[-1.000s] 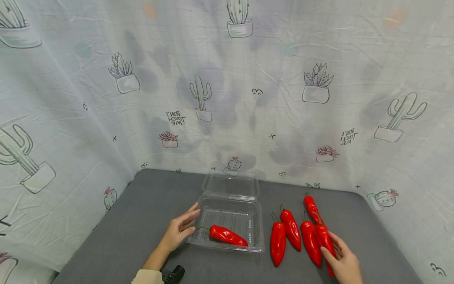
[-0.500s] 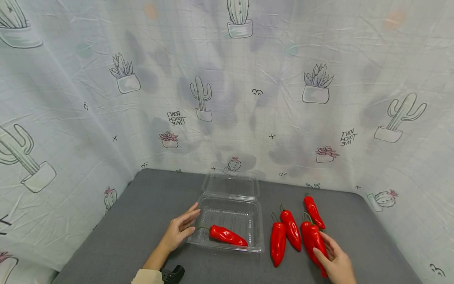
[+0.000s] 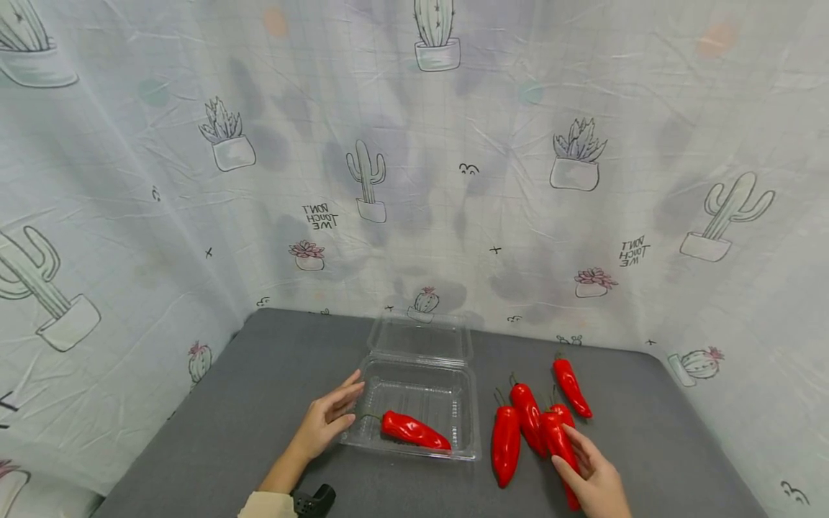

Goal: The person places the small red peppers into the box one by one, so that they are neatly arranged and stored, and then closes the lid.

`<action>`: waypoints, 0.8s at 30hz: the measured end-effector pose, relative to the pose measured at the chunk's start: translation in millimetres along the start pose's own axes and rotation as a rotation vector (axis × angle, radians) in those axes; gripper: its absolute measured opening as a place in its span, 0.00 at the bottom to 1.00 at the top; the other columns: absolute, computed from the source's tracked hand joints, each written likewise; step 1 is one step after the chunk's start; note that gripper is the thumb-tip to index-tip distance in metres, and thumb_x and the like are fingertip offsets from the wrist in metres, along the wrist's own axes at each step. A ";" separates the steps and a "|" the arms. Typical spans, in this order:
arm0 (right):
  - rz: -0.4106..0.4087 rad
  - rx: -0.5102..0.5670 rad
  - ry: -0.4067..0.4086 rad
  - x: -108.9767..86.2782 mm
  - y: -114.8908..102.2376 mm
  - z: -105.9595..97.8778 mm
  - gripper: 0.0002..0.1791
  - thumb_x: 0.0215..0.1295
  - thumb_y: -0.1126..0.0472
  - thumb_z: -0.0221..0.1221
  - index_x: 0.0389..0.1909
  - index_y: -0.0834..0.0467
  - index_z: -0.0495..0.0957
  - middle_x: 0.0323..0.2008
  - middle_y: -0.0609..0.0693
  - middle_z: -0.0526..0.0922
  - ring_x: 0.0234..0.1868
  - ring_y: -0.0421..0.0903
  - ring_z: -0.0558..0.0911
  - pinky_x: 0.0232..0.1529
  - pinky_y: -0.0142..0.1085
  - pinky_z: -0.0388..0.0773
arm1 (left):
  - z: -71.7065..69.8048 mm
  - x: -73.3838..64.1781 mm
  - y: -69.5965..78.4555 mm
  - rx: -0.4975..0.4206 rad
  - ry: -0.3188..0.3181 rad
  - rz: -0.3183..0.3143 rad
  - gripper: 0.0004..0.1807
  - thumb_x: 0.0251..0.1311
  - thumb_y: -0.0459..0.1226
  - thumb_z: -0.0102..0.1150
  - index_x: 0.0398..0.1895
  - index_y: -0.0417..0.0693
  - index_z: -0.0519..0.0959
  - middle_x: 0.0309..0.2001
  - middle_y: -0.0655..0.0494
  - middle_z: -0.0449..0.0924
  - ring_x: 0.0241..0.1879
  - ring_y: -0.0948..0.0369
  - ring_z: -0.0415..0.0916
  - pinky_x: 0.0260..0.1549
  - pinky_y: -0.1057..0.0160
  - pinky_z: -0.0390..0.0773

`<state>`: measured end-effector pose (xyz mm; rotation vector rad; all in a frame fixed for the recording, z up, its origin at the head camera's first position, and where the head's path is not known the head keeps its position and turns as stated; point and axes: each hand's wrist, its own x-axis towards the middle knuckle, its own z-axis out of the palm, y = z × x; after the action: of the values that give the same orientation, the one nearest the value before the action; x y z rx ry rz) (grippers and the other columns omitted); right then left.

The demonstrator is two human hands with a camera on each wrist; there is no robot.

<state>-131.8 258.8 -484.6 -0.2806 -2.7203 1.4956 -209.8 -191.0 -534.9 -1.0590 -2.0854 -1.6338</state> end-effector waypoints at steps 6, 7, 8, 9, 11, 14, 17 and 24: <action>0.009 0.042 -0.034 -4.2 -7.8 10.2 0.39 0.59 0.48 0.63 0.67 0.61 0.63 0.63 0.67 0.69 0.62 0.60 0.72 0.49 0.40 0.80 | -1.0 -1.4 -0.8 0.006 -0.001 -0.007 0.27 0.55 0.16 0.51 0.61 0.22 0.64 0.68 0.28 0.55 0.64 0.58 0.67 0.56 0.66 0.73; 0.006 0.054 -0.039 -4.7 -9.5 11.8 0.38 0.59 0.49 0.63 0.66 0.61 0.63 0.63 0.66 0.69 0.61 0.59 0.73 0.49 0.40 0.80 | -0.8 -1.6 -0.8 0.006 0.000 -0.008 0.27 0.55 0.16 0.51 0.61 0.22 0.64 0.68 0.28 0.55 0.64 0.58 0.67 0.55 0.66 0.73; 0.002 0.062 -0.044 -5.2 -11.3 13.4 0.37 0.59 0.50 0.64 0.66 0.61 0.63 0.63 0.66 0.70 0.60 0.58 0.74 0.49 0.39 0.80 | -0.7 -1.9 -0.8 0.007 0.000 -0.007 0.27 0.55 0.16 0.51 0.61 0.22 0.64 0.68 0.27 0.54 0.64 0.57 0.67 0.55 0.65 0.74; -0.004 0.068 -0.047 -5.7 -13.3 14.9 0.37 0.59 0.50 0.64 0.66 0.61 0.64 0.62 0.65 0.70 0.59 0.57 0.75 0.48 0.39 0.81 | -0.6 -2.0 -0.7 0.008 0.000 -0.006 0.27 0.55 0.16 0.51 0.61 0.22 0.64 0.67 0.26 0.54 0.64 0.57 0.67 0.55 0.64 0.74; -0.018 0.084 -0.049 -7.2 -16.8 17.1 0.36 0.59 0.51 0.64 0.65 0.61 0.65 0.61 0.65 0.71 0.57 0.55 0.77 0.47 0.38 0.81 | 0.2 -1.4 -0.1 0.012 0.003 -0.003 0.27 0.55 0.16 0.51 0.61 0.22 0.64 0.67 0.25 0.54 0.63 0.57 0.68 0.55 0.63 0.75; -0.043 0.108 -0.054 -8.5 -22.2 20.0 0.35 0.58 0.52 0.64 0.65 0.60 0.66 0.60 0.63 0.73 0.56 0.54 0.78 0.46 0.37 0.82 | 1.1 -0.6 1.3 0.014 0.009 -0.007 0.27 0.55 0.17 0.51 0.61 0.23 0.65 0.66 0.23 0.54 0.63 0.57 0.68 0.55 0.63 0.75; -0.063 0.124 -0.064 -8.1 -26.5 22.6 0.34 0.58 0.52 0.65 0.64 0.60 0.67 0.59 0.62 0.74 0.56 0.53 0.78 0.46 0.37 0.82 | 1.5 -0.3 2.4 0.018 0.012 -0.011 0.27 0.55 0.17 0.51 0.61 0.23 0.65 0.66 0.24 0.54 0.63 0.58 0.68 0.55 0.65 0.74; -0.139 0.194 -0.081 -4.8 -34.2 30.6 0.31 0.57 0.56 0.66 0.62 0.58 0.69 0.57 0.59 0.76 0.50 0.45 0.80 0.44 0.37 0.82 | 1.2 0.2 2.4 0.015 0.012 -0.007 0.26 0.55 0.17 0.51 0.61 0.22 0.65 0.66 0.24 0.55 0.63 0.57 0.68 0.55 0.65 0.74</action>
<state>-135.4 214.5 -472.1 -0.0258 -2.5649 1.7479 -208.0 -189.7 -533.4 -1.0365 -2.0926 -1.6210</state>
